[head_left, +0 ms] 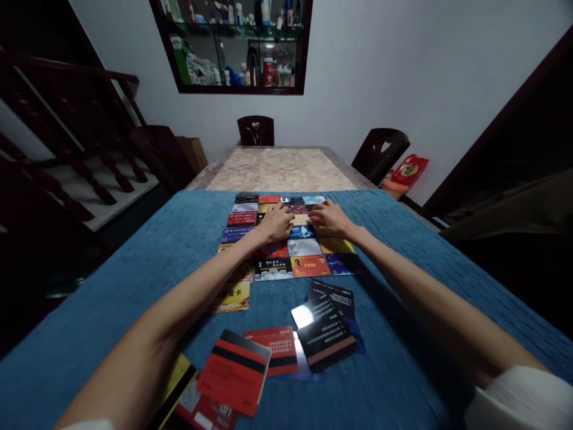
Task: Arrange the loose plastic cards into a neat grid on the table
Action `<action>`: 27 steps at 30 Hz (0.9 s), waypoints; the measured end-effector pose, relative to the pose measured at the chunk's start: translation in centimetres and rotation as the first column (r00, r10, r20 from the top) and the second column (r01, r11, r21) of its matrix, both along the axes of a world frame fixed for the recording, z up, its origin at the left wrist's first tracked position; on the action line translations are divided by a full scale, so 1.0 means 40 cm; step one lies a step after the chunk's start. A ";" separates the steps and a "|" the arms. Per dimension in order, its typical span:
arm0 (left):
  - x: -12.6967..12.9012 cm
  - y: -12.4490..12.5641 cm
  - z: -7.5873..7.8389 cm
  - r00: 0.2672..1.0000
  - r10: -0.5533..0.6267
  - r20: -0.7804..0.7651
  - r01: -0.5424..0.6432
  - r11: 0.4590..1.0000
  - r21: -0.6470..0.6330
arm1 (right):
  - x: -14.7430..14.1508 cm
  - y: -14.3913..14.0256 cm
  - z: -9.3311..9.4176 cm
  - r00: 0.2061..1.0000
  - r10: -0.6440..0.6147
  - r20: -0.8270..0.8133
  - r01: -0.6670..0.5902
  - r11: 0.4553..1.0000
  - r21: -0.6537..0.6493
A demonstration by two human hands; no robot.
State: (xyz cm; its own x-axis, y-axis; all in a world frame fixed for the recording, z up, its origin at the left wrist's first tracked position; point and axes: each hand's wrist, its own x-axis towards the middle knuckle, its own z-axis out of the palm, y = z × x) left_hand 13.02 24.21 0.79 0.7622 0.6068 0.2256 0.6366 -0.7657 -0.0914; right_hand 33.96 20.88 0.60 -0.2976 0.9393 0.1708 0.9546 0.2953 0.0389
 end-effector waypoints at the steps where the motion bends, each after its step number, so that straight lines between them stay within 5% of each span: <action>1: -0.003 -0.011 0.003 1.000 -0.007 0.006 0.007 1.000 0.005 | -0.001 -0.009 0.002 1.000 0.005 -0.005 -0.005 1.000 0.012; 13: -0.076 -0.235 0.029 0.998 -0.044 0.036 0.045 0.999 -0.014 | -0.022 -0.189 -0.016 0.967 0.229 -0.109 -0.213 0.967 0.139; 21: -0.124 -0.436 0.044 0.990 -0.133 0.036 0.135 0.988 -0.076 | -0.056 -0.353 -0.035 0.892 0.366 -0.265 -0.341 0.930 0.139; 27: -0.133 -0.528 0.033 0.977 -0.212 0.031 0.214 0.962 -0.169 | -0.072 -0.437 -0.042 0.858 0.381 -0.345 -0.367 0.924 0.106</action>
State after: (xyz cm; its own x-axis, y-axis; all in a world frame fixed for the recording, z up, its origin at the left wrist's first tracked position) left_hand 7.68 3.10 2.11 0.8759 0.4609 0.1428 0.4573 -0.8873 0.0593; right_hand 31.06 3.39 -1.08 -0.5390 0.7608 0.3614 0.7247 0.6376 -0.2614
